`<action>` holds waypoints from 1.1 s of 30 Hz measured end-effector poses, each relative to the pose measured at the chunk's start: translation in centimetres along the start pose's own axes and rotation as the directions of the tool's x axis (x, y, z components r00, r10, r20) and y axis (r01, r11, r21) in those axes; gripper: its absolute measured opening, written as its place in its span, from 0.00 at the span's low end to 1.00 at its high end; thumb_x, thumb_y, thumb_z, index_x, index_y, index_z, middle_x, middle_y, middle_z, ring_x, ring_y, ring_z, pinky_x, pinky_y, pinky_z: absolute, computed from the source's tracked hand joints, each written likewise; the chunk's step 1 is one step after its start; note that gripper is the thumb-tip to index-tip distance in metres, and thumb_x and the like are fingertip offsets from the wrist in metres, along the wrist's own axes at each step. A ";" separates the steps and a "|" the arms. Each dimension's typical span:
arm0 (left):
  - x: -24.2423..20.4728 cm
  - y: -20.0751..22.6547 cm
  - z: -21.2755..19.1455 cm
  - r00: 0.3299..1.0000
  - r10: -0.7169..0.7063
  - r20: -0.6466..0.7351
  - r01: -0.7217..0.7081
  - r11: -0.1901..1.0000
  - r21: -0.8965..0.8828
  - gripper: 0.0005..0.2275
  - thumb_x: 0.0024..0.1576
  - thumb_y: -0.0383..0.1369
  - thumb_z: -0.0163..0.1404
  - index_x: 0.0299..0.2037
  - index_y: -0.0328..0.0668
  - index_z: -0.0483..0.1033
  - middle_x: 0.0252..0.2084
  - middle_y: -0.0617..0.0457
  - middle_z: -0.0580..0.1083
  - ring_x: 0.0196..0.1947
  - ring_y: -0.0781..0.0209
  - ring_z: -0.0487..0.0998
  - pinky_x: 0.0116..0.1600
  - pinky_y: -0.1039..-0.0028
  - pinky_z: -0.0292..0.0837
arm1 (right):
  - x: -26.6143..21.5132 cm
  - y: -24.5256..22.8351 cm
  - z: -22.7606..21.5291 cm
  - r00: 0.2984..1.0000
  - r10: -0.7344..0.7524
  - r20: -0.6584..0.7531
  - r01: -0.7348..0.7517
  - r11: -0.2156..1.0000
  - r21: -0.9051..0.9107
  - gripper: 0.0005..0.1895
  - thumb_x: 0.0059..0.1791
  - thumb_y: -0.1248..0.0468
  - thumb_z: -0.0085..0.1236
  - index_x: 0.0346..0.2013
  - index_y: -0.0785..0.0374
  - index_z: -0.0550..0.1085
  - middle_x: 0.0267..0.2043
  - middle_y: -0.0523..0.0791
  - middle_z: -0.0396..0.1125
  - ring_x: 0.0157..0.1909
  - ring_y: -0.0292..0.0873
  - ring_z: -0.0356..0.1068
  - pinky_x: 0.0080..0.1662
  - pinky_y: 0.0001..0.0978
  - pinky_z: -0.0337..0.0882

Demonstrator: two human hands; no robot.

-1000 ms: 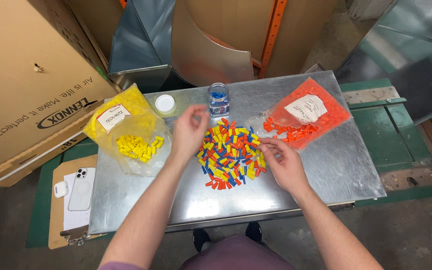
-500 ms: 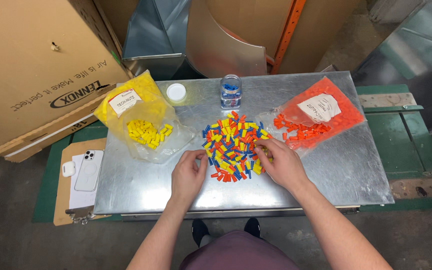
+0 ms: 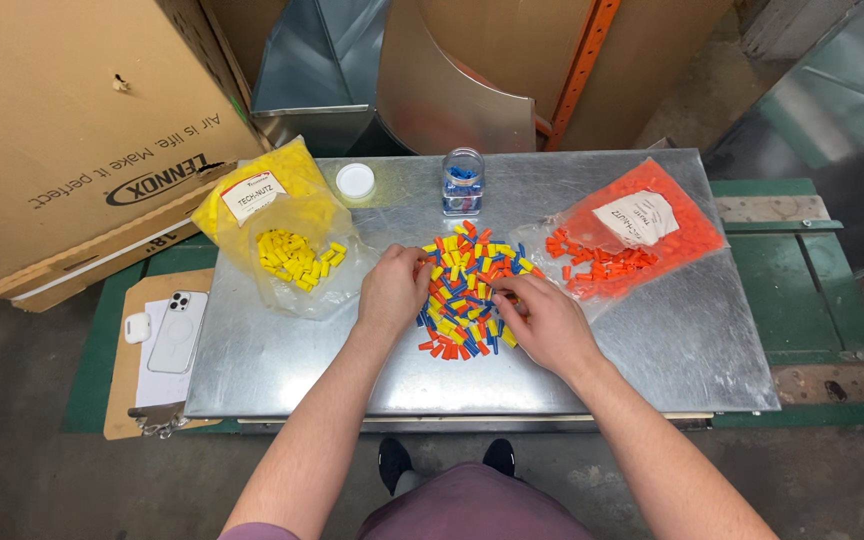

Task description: The person sorts small plastic parts by color on a metal table. They pick up yellow, blue, and orange pieces from a mixed pile and place them into separate labeled bags or a clear container.

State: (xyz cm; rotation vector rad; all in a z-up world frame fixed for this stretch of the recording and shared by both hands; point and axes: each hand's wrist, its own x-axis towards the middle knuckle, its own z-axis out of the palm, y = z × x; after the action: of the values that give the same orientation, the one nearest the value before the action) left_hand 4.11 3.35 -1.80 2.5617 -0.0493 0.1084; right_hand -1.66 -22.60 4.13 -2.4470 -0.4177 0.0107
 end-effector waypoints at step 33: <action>-4.6 7.5 -3.0 0.920 -0.275 0.277 0.318 0.114 -0.941 0.13 0.72 0.33 0.56 0.61 0.31 0.82 0.46 0.49 0.82 0.31 0.70 0.79 0.24 0.86 0.69 | 2.3 -4.8 0.2 0.981 0.101 -0.167 0.008 0.836 0.548 0.17 0.57 0.66 0.69 0.61 0.66 0.83 0.48 0.54 0.82 0.43 0.41 0.78 0.40 0.31 0.82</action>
State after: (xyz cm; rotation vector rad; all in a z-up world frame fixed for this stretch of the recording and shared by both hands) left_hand -1.08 -1.24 4.42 1.1426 0.3102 -0.1145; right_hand -0.91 -18.24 7.04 -1.8659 -0.2260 -0.0733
